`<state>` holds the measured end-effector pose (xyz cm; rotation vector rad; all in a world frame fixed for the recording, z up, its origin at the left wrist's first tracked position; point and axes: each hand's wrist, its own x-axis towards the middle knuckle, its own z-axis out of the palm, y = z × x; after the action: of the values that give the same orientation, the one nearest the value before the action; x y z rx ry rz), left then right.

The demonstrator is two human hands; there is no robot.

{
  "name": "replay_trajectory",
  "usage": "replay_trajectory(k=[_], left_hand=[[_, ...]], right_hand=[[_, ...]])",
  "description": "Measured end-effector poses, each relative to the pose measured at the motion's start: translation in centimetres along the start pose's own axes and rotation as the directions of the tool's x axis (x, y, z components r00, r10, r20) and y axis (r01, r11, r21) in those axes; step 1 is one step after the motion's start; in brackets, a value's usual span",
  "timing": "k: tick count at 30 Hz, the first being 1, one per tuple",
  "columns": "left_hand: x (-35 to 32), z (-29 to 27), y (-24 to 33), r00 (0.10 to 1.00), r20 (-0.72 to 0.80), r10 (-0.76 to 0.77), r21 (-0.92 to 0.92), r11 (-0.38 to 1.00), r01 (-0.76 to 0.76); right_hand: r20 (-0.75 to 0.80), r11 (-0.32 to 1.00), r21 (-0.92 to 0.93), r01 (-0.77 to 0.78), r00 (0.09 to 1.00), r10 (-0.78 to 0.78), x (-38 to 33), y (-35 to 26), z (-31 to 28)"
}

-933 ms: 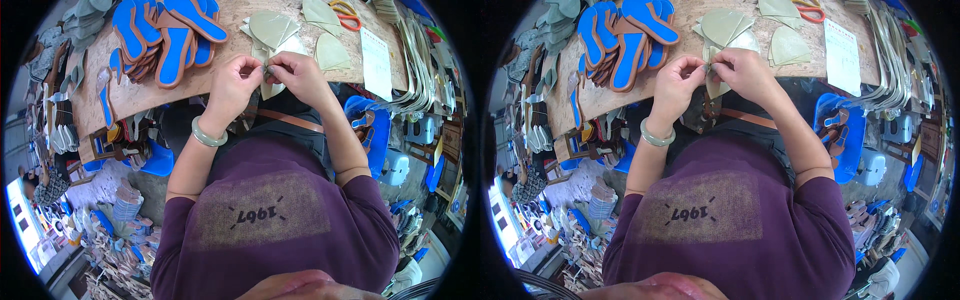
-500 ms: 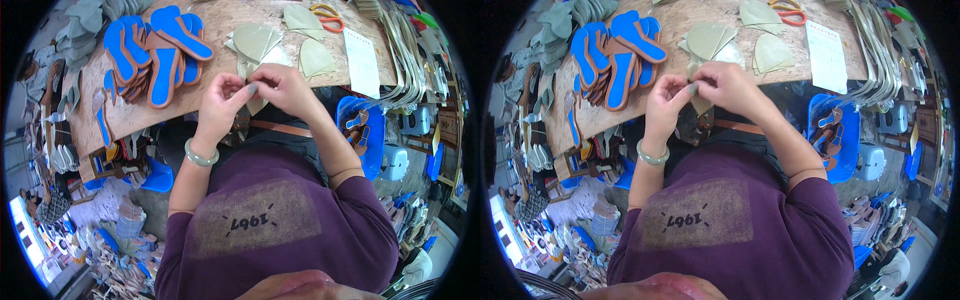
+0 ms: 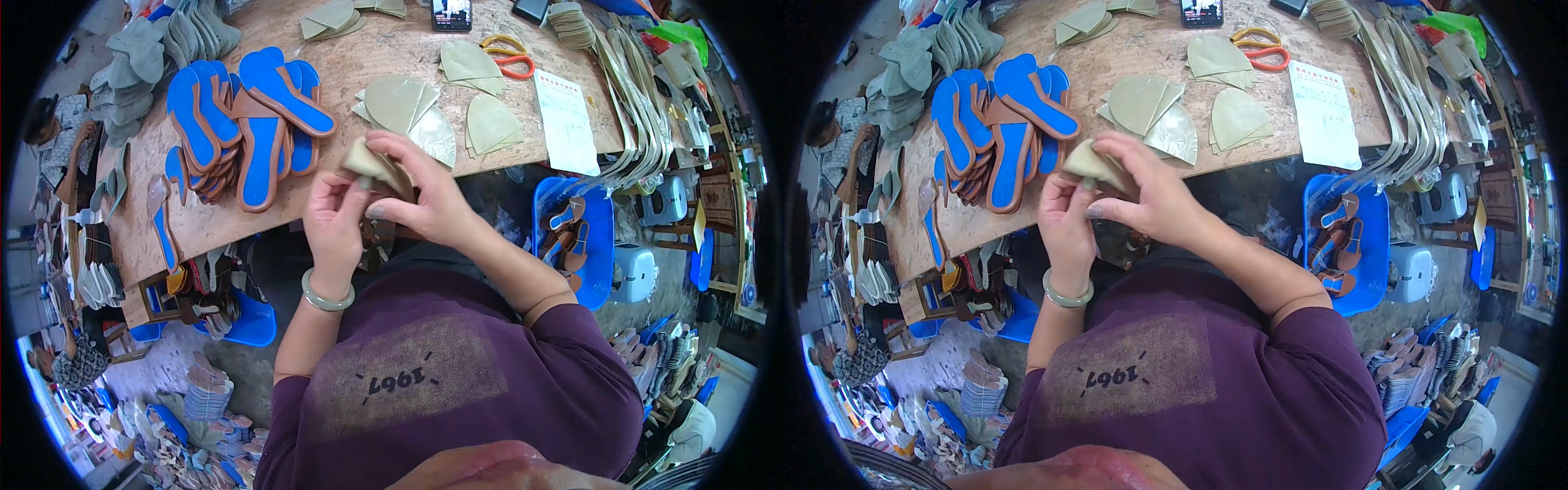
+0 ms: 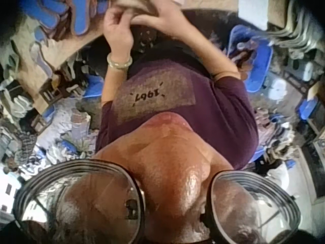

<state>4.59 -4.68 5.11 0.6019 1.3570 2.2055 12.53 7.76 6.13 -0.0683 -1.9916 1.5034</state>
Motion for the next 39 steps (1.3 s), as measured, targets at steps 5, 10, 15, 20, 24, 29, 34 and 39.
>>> replay_trajectory(k=[5, 10, 15, 20, 24, 29, 34, 39], left_hand=[[-0.5, -0.3, -0.4, 0.995, -0.038, -0.095, 0.040, 0.995, 0.096], [0.2, -1.5, -0.3, 0.986, -0.110, -0.122, -0.034, 0.992, 0.119], [0.6, -0.9, 0.0, 0.976, -0.098, -0.194, -0.135, 0.974, 0.180], [0.4, -1.1, -0.6, 0.965, 0.058, -0.256, -0.228, 0.938, 0.262], [-0.5, 0.2, -0.6, 0.938, 0.108, -0.330, -0.185, 0.920, 0.345], [-0.9, 0.6, -1.0, 0.999, -0.045, 0.020, 0.237, 0.971, -0.009], [-1.9, 1.2, 2.1, 0.855, 0.381, 0.352, 0.707, 0.485, -0.514], [-2.6, 0.9, 1.6, 0.929, 0.253, 0.269, 0.658, 0.657, -0.369]], right_hand=[[-0.011, 0.852, 0.374, -0.366, 0.917, 0.398, -1.2, 0.9, -0.6], [-0.535, 0.930, 0.363, -0.058, 0.804, 0.259, 0.2, 4.2, -9.0], [0.062, 0.498, -0.847, 0.187, 0.965, -0.256, -0.1, 6.2, -15.8], [0.075, 0.640, -0.759, 0.124, 0.992, -0.103, -2.3, 4.0, -15.1], [0.214, 0.821, 0.377, -0.428, 0.903, 0.373, -4.7, 0.6, -8.9], [0.042, 0.795, 0.335, -0.506, 0.851, 0.524, -4.1, -0.5, -3.9], [-0.053, 0.920, 0.238, -0.310, 0.942, 0.331, -1.8, -0.5, -2.0], [0.297, 0.650, 0.602, -0.464, 0.886, 0.357, -0.6, -0.9, -1.5]])
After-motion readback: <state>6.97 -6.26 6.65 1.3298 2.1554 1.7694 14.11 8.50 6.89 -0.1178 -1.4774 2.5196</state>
